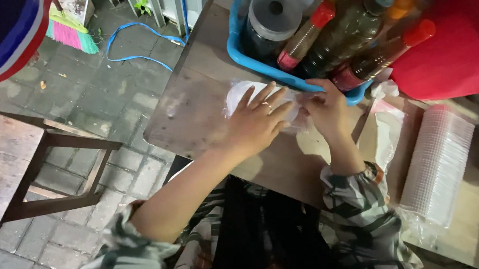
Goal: Separating paper food liners from a stack and placing them into individual plastic bags for packaging.
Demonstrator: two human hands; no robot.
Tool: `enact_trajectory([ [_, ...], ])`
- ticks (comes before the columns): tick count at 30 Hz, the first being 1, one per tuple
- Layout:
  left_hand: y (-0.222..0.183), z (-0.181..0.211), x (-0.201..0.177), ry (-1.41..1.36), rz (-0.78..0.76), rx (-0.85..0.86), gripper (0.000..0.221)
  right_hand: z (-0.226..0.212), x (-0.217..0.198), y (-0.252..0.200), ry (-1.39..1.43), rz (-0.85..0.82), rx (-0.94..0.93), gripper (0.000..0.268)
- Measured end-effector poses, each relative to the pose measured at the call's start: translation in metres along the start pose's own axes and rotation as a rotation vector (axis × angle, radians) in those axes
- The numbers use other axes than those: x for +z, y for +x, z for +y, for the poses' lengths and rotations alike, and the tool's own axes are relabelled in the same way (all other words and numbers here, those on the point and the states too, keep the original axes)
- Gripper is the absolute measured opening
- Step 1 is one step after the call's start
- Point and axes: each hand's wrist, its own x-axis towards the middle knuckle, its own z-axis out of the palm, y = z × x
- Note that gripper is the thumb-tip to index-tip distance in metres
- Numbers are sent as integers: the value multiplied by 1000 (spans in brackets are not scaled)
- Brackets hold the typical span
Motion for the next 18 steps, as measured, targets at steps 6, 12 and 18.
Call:
enact_trajectory([
  [6,1,-1,15,35,-657,-167,64,-67,-40,-78,-113,122,-105,29],
  [12,8,4,10,83,-820,-210,76,-50,-83,-155,-48,175,-270,24],
  [18,16,11,1,131,-883,-210,73,-66,-84,-190,39,555,116,18],
])
